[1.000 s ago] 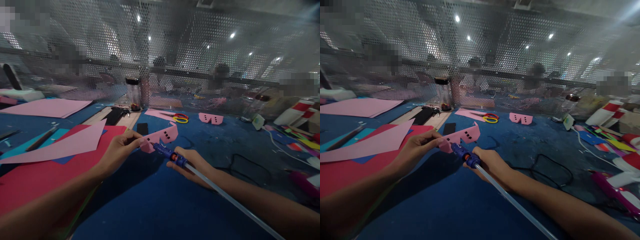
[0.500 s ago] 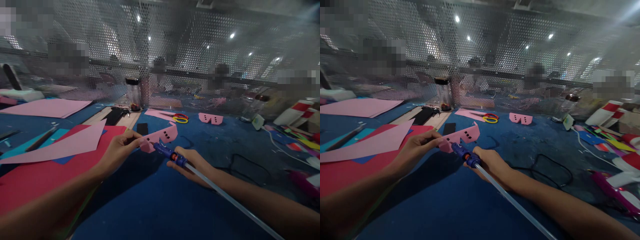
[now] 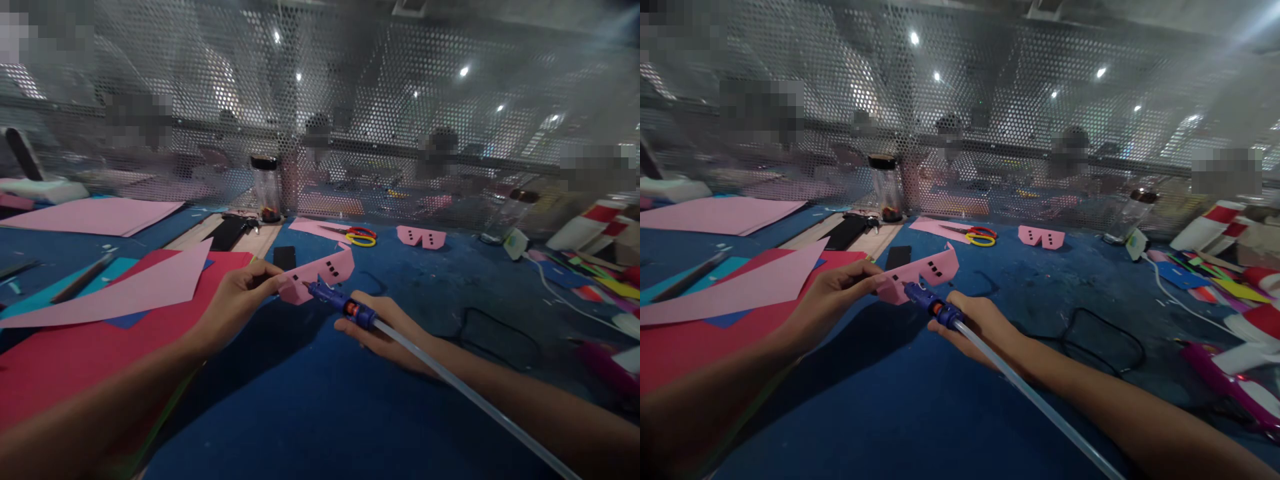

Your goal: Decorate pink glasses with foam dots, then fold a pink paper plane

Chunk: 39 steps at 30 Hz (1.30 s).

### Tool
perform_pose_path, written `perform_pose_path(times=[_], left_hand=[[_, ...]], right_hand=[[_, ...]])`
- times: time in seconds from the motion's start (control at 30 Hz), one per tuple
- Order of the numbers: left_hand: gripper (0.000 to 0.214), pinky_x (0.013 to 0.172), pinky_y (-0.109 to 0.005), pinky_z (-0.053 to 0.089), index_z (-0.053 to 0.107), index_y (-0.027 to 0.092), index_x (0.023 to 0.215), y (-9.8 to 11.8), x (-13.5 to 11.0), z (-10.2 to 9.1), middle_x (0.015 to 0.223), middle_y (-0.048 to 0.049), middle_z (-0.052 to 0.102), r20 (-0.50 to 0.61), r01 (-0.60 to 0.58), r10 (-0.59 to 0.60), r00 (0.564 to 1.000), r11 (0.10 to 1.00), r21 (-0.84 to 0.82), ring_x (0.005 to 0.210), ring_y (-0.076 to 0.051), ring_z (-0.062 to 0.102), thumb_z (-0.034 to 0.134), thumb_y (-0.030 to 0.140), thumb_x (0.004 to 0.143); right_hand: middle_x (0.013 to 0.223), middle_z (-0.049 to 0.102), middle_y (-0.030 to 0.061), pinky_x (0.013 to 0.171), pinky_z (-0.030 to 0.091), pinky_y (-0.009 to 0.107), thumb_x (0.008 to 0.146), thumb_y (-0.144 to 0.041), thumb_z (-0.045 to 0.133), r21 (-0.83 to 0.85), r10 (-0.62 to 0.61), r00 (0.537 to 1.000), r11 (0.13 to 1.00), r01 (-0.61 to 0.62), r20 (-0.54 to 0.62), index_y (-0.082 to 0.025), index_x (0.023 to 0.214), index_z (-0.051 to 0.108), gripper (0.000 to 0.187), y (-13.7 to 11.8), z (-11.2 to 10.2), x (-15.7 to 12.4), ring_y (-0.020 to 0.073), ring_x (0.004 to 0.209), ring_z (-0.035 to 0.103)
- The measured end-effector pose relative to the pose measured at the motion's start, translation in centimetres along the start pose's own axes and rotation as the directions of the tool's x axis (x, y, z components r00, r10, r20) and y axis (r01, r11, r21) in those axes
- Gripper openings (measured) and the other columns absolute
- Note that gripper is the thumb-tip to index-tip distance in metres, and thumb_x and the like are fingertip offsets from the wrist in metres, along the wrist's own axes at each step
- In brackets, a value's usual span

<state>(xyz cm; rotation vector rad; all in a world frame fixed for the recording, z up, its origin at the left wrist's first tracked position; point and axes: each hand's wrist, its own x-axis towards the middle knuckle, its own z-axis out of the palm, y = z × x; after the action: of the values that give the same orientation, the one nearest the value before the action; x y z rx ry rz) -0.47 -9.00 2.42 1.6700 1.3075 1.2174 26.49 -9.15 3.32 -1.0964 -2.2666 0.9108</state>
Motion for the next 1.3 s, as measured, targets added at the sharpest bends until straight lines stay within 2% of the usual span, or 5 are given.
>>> perform_pose_path(times=[0.23,0.4,0.83,1.13,1.3], left_hand=[[0.024,0.08,-0.031,0.047,0.072,0.021,0.081,0.0,0.1,0.0,0.083,-0.003,0.071,-0.015,0.001,-0.001,1.0,1.0,-0.022,0.084,-0.02,0.065,0.065,0.042,0.089],[0.023,0.078,-0.03,0.048,0.073,0.02,0.08,0.0,0.2,0.0,0.082,-0.0029,0.071,-0.006,-0.003,0.003,1.0,0.999,-0.053,0.082,-0.02,0.065,0.066,0.04,0.089],[0.015,0.079,-0.028,0.052,0.074,0.02,0.082,-1.5,1.2,-0.9,0.085,-0.0021,0.072,-0.112,0.08,-0.107,0.988,0.972,-0.223,0.083,-0.017,0.066,0.072,0.034,0.084],[0.016,0.078,-0.026,0.049,0.072,0.015,0.084,-1.2,1.9,-2.0,0.085,0.0002,0.069,-0.208,0.103,-0.184,0.961,0.932,-0.348,0.081,-0.014,0.06,0.074,0.03,0.083],[0.014,0.082,-0.028,0.048,0.072,0.014,0.08,-1.3,2.3,-2.7,0.084,-0.0009,0.068,-0.25,0.09,-0.185,0.95,0.934,-0.347,0.084,-0.015,0.059,0.076,0.028,0.079]], right_hand=[[0.064,0.055,-0.0048,0.05,0.043,0.022,0.089,-0.043,0.067,0.245,0.084,0.994,0.964,-0.098,0.069,-0.021,0.086,0.054,0.026,-0.1,-0.1,0.0,0.0106,0.055,0.056],[0.08,0.064,0.0005,0.047,0.043,0.02,0.087,-0.044,0.068,0.382,0.1,0.99,0.915,-0.131,0.101,-0.019,0.093,0.061,0.027,0.2,0.2,0.0,0.0105,0.062,0.059],[0.08,0.068,0.0017,0.059,0.05,0.027,0.09,-0.045,0.066,0.451,0.064,0.995,0.888,-0.093,0.078,-0.019,0.094,0.058,0.027,1.5,-0.7,1.4,0.0099,0.058,0.059],[0.079,0.068,0.0025,0.061,0.051,0.028,0.091,-0.042,0.064,0.325,0.097,0.995,0.942,-0.085,-0.02,-0.018,0.096,0.059,0.026,3.1,-2.6,2.3,0.0112,0.059,0.061],[0.077,0.07,0.0063,0.065,0.054,0.029,0.089,-0.045,0.066,0.279,0.147,0.986,0.946,-0.162,0.076,-0.016,0.085,0.063,0.03,5.3,-4.0,2.9,0.0145,0.064,0.065]])
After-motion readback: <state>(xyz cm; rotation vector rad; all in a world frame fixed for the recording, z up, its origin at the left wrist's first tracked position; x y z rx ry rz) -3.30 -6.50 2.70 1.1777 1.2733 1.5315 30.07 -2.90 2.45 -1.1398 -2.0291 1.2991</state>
